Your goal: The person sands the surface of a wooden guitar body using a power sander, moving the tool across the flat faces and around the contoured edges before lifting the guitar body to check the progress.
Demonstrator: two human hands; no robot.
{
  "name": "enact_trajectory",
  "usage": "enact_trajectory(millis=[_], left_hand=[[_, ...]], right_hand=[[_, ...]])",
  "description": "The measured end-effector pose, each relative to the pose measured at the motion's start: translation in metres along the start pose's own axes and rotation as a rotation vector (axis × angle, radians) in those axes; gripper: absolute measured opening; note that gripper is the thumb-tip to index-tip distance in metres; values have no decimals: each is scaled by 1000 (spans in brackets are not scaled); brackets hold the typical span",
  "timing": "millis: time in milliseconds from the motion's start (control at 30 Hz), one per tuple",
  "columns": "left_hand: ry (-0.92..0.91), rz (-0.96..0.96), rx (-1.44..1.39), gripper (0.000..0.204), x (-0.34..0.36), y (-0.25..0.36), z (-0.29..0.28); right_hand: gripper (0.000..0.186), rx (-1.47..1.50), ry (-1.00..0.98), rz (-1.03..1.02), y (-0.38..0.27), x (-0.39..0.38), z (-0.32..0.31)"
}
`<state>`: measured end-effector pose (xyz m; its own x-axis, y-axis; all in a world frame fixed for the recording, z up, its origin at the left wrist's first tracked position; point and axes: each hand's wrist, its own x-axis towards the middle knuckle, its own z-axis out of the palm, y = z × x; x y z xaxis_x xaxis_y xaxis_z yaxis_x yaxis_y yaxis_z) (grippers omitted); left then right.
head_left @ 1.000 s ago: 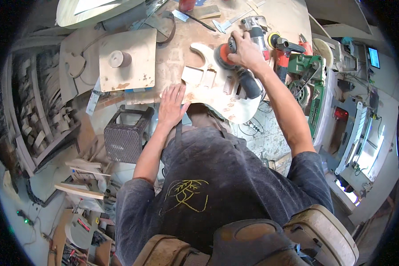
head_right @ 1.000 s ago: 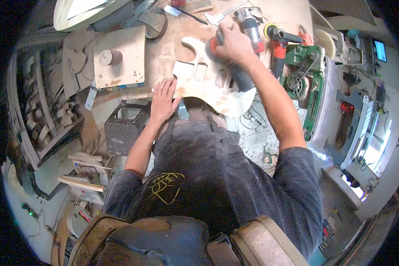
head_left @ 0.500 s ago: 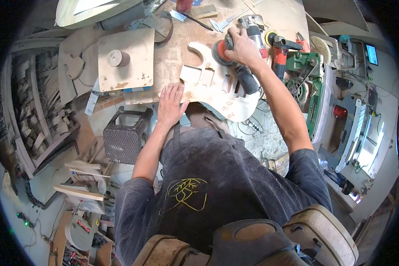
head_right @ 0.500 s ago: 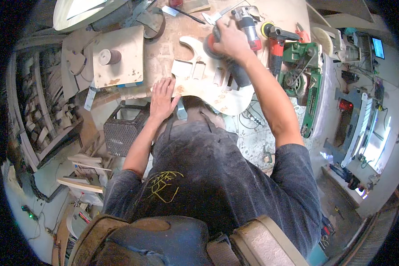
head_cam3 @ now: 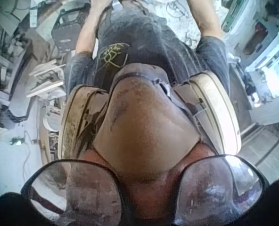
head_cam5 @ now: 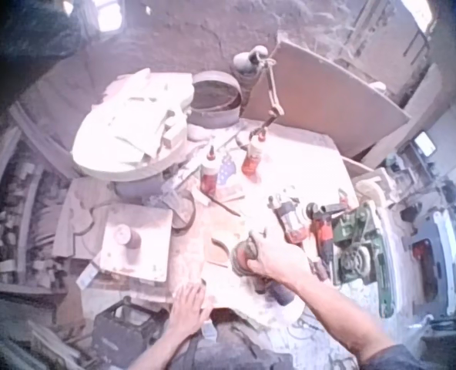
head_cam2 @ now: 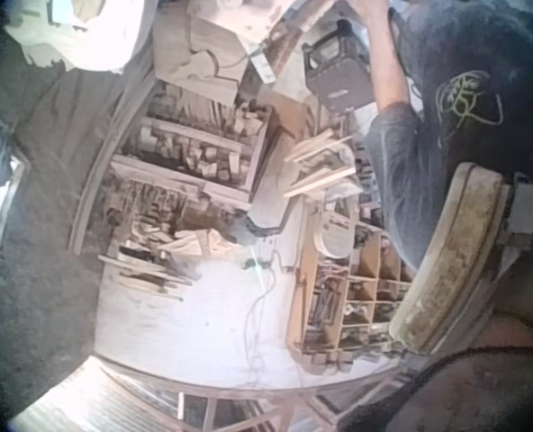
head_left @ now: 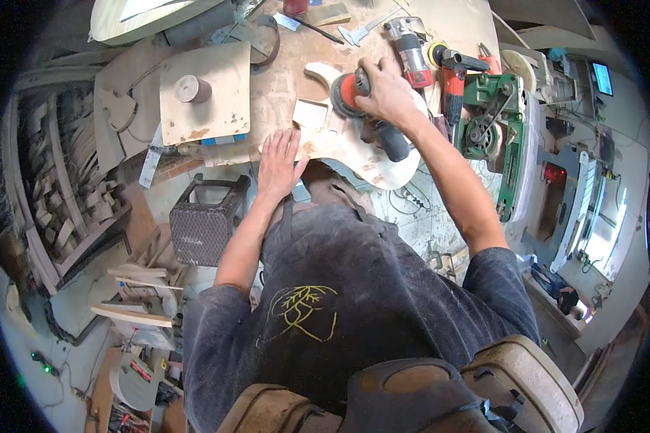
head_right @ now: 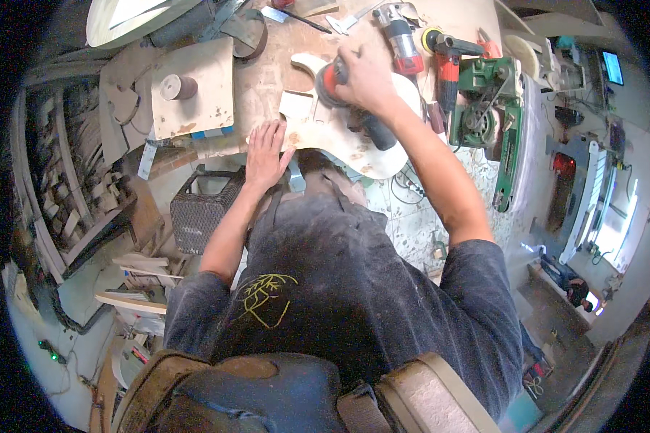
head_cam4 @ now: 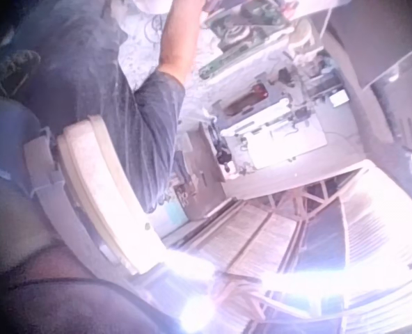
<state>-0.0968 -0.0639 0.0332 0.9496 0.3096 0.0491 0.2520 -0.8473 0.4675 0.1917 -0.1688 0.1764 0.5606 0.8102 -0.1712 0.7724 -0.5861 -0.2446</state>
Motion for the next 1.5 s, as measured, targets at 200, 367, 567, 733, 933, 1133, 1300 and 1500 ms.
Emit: enact_trajectory(millis=[200,367,567,733,933,1133,1300,1500], left_hand=[[23,5,10,68,-1,-1,2],[14,3,18,68,0,0,6],[4,0,25,69,-2,-4,5],[19,23,41,69,-3,-4,4],[48,79,61,70,-2,-7,10],[3,99,78,73,5,-9,5],[-47,90,63,77,6,-8,0],[-110,146,46,81,4,-20,-4]], right_hand=[[72,44,-29,18,-12,-3,2],[79,-36,38,307,17,7,-3],[77,44,-3,62,-25,-24,8],[78,15,24,359,-8,-25,-7],[69,3,55,216,-20,-84,23],[72,37,53,233,-52,-175,43],[74,80,187,720,-7,-240,49],[86,212,403,1238,-12,-325,35]])
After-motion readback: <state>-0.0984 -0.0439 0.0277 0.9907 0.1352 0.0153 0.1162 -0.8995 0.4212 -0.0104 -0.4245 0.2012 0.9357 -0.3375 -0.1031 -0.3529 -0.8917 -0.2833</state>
